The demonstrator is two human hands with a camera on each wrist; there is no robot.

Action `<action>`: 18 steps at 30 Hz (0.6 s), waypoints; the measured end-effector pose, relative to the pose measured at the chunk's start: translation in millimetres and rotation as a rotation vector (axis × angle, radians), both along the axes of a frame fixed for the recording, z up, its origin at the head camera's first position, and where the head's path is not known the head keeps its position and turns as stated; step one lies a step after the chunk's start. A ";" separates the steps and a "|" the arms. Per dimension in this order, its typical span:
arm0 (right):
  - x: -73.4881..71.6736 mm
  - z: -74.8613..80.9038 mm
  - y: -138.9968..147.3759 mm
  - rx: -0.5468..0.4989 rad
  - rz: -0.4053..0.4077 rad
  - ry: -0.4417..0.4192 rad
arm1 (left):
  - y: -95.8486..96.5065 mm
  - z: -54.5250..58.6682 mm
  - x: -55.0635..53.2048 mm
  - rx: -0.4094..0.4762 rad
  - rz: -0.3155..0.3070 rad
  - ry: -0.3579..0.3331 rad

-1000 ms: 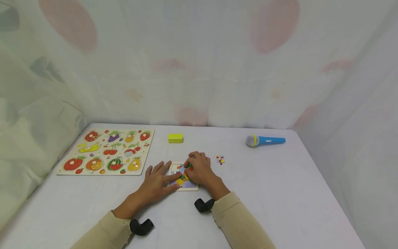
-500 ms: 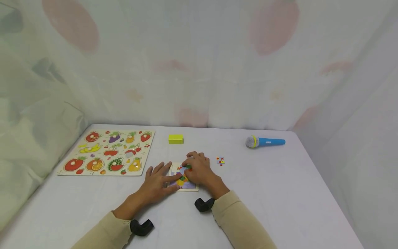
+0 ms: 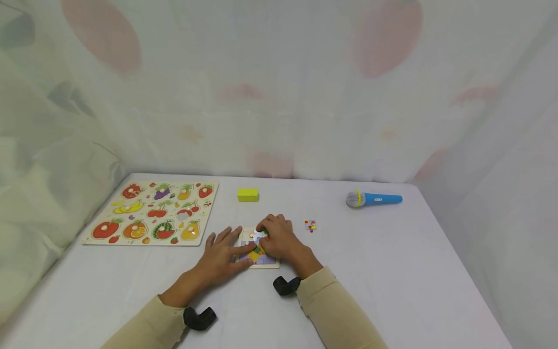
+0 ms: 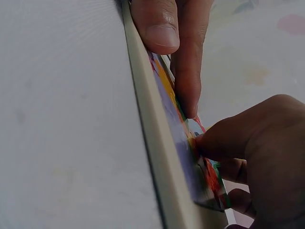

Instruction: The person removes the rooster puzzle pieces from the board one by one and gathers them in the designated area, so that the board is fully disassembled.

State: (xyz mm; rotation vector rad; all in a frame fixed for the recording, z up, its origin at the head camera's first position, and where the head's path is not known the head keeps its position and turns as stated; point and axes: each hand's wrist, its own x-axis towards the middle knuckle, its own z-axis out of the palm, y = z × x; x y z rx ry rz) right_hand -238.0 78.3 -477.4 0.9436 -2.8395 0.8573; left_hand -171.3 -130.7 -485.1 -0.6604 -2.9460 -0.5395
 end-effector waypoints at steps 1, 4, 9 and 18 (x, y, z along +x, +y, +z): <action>0.1 -0.3 0.3 -0.001 0.005 0.006 | 0.1 0.2 -0.2 0.001 0.000 -0.003; 0.8 -1.4 1.1 0.000 0.016 0.017 | 0.3 0.4 -0.6 -0.004 0.003 -0.009; 2.7 -1.3 2.1 0.004 0.024 0.019 | 0.6 0.3 -1.1 -0.020 0.006 -0.009; 2.9 -2.4 3.8 -0.022 0.040 0.075 | 1.2 0.8 -1.3 -0.004 0.007 -0.016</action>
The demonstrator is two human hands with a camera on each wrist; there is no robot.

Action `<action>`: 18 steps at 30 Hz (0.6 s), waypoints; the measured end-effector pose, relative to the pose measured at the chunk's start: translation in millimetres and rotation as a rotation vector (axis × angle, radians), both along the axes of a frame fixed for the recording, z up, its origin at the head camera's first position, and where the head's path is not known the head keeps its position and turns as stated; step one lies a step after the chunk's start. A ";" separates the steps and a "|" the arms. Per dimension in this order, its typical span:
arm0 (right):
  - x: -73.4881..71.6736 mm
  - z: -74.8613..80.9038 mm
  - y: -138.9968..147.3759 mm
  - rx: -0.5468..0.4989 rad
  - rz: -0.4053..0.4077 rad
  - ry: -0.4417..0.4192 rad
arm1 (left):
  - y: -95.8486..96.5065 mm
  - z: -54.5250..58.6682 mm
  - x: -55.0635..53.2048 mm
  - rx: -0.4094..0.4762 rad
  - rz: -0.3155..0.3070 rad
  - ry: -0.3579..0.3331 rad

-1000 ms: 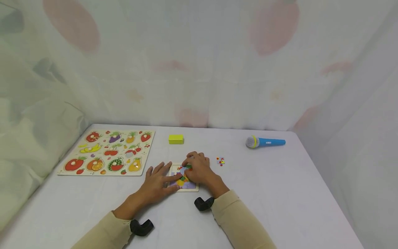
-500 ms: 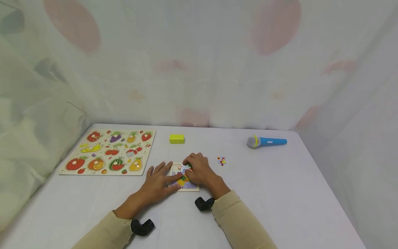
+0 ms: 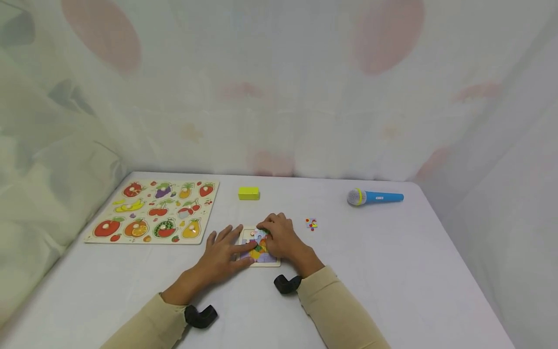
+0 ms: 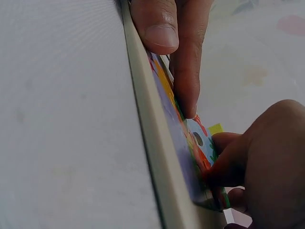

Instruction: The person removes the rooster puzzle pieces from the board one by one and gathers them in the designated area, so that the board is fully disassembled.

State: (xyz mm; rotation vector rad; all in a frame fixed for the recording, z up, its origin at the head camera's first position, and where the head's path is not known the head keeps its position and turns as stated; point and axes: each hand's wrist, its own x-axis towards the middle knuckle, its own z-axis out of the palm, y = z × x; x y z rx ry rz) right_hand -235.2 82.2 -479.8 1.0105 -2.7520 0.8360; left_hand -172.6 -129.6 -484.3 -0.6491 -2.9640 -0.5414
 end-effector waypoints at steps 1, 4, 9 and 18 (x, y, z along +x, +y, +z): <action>-0.2 0.0 0.1 -0.002 0.002 0.011 | 0.1 0.0 -0.3 -0.001 0.000 0.002; -0.3 0.4 0.6 -0.004 0.008 0.026 | 0.2 -0.2 -1.0 -0.006 -0.002 0.013; 0.2 1.6 1.2 0.001 0.003 0.007 | 0.1 0.3 -0.6 0.004 -0.007 0.019; 0.7 1.8 2.5 0.021 0.013 -0.018 | -0.5 -0.8 -0.8 -0.003 -0.004 0.014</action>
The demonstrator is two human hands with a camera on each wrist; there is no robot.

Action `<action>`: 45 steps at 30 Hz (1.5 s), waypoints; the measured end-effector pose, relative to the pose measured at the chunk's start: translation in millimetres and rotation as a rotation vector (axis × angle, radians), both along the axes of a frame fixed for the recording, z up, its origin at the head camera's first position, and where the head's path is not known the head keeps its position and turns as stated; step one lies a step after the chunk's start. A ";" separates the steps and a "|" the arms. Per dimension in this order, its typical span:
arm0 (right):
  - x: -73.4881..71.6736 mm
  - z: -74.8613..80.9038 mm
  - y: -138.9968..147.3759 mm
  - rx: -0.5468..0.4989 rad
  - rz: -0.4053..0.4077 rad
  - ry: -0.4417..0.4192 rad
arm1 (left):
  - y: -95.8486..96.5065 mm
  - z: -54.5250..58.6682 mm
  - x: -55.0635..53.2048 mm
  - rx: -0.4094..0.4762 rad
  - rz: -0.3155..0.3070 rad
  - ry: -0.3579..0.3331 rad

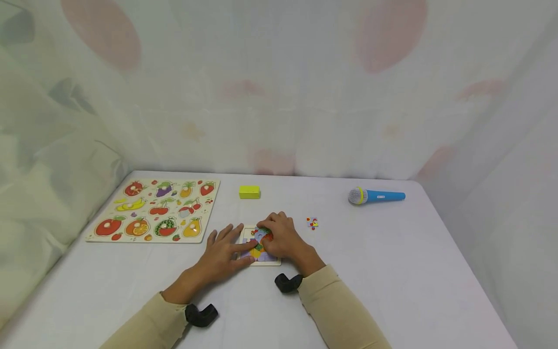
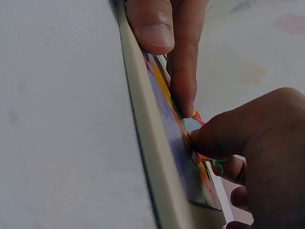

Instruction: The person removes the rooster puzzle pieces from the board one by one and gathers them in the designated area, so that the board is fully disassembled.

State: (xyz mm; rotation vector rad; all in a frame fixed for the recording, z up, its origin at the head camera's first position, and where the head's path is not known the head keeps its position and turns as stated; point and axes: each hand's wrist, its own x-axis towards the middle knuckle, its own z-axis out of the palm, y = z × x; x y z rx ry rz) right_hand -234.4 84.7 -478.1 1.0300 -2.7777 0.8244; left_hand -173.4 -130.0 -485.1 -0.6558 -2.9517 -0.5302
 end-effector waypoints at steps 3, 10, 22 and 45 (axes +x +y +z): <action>0.0 -0.1 0.2 0.001 0.009 -0.009 | 0.0 0.0 0.1 0.000 0.005 -0.014; -1.2 0.0 0.4 0.011 0.028 -0.002 | 1.0 0.6 -0.2 0.001 0.007 -0.021; 0.9 5.4 5.2 -0.090 0.001 0.059 | 1.1 -1.5 0.7 0.002 0.002 -0.023; 20.7 69.4 76.3 -0.309 -0.075 0.170 | -0.4 -2.4 2.4 0.016 -0.004 -0.006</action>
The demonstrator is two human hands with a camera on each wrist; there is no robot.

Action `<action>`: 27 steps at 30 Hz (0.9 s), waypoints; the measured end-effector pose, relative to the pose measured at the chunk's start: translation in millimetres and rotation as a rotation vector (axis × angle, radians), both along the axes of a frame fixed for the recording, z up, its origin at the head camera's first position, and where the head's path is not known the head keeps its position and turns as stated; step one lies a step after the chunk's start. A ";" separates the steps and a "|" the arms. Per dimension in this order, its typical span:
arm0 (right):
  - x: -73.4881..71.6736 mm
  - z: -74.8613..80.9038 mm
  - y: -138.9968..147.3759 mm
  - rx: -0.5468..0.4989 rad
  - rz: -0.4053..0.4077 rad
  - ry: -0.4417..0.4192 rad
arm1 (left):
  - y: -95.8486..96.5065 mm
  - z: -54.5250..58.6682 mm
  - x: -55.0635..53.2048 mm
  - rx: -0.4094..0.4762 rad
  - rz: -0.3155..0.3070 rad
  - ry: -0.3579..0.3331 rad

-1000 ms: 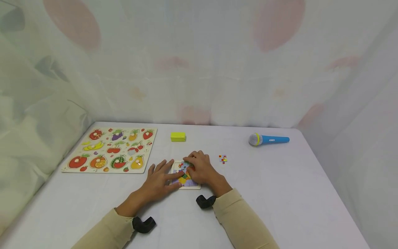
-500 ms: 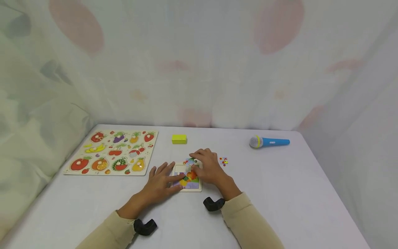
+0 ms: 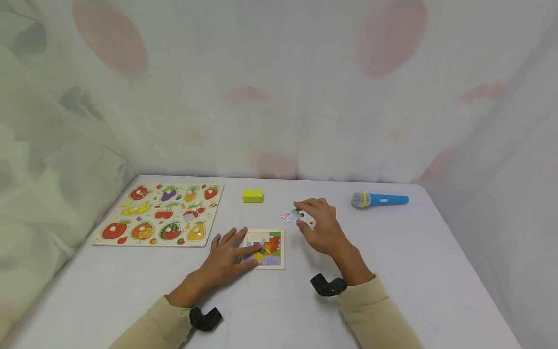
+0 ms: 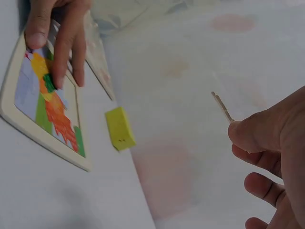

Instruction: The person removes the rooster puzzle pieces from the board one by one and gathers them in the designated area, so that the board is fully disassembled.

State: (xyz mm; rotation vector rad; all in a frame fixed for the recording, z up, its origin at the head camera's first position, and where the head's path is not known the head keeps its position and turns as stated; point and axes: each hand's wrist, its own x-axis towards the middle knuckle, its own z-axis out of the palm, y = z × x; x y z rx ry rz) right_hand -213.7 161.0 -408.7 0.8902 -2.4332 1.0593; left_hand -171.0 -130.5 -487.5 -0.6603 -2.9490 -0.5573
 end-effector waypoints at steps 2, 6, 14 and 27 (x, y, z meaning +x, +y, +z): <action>1.7 3.6 8.0 -0.013 -0.012 0.023 | 0.0 0.0 -0.1 0.005 0.000 -0.001; 4.0 7.9 23.1 -0.033 -0.031 0.081 | 0.2 -0.1 0.0 0.010 0.004 -0.006; 2.4 0.7 56.4 -0.033 -0.097 0.150 | 0.6 2.4 0.0 0.005 0.009 -0.024; -10.0 -31.8 97.9 -0.002 -0.193 0.086 | 2.5 4.1 0.8 -0.011 0.024 -0.043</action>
